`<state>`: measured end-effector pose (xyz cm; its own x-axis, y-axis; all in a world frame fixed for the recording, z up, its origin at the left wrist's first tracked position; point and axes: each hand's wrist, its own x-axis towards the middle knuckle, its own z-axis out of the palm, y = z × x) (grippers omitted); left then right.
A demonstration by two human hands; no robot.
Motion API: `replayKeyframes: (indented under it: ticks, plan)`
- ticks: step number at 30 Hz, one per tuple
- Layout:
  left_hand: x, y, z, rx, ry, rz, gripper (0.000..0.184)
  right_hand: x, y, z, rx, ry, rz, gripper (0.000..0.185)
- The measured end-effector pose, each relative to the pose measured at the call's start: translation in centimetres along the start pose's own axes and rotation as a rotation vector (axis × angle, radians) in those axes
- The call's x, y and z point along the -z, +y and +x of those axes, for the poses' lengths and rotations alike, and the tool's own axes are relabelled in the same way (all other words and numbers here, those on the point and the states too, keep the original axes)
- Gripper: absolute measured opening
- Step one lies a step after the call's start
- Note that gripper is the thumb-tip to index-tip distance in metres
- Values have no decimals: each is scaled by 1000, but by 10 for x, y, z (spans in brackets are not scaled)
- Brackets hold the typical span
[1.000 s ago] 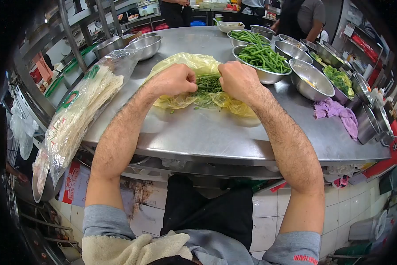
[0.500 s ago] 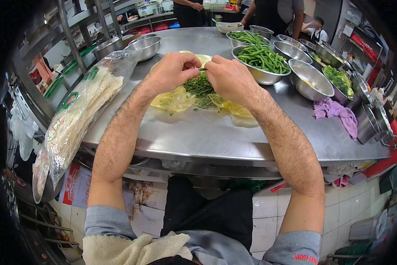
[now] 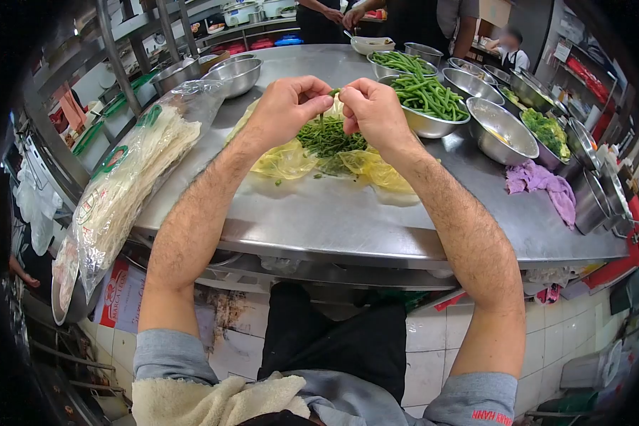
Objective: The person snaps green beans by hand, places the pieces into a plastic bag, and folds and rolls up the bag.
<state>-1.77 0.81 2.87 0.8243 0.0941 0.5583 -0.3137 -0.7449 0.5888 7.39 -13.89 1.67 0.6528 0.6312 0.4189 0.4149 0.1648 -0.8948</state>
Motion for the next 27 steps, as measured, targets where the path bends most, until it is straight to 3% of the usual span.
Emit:
replayKeyframes:
  ticks: [6, 9, 14, 16, 17, 19, 20, 22, 23, 24, 26, 27]
  plan:
    - [1, -1, 3, 19, 32, -143, 20, 16, 6, 7, -31, 138, 31, 19]
    - [-3, -6, 6, -22, 90, -184, 19, 10, -1, 1, -51, -179, -110, 23]
    - [-1, -8, 6, -49, 126, -189, 16, -1, 0, -3, 77, -156, -341, 25]
    - [2, -2, 3, -95, 72, 10, 14, 0, 2, -2, 91, -104, -416, 23]
    - [3, 0, 1, -96, 72, 9, 14, 1, 1, -1, 91, -104, -417, 23]
    - [5, 4, -1, -213, 124, -4, 15, 5, 0, 2, -7, -2, -20, 21]
    - [7, 6, -1, -213, 124, -4, 15, 10, 0, 3, -7, -2, -21, 21]
    - [8, 8, -1, -279, 201, -100, 16, 19, -4, 4, -55, 20, -140, 22]
    - [10, 7, -1, -278, 203, -100, 16, 22, -7, 3, -92, -87, -468, 18]
    - [14, 5, 0, -246, 216, -42, 19, 19, -5, 0, -90, -91, -468, 18]
    - [22, 1, 1, -214, 230, 19, 23, 11, 0, -7, 185, -134, -1026, 20]
    - [26, -1, 1, -131, 156, 33, 30, 10, 1, -6, 219, -152, -1015, 20]
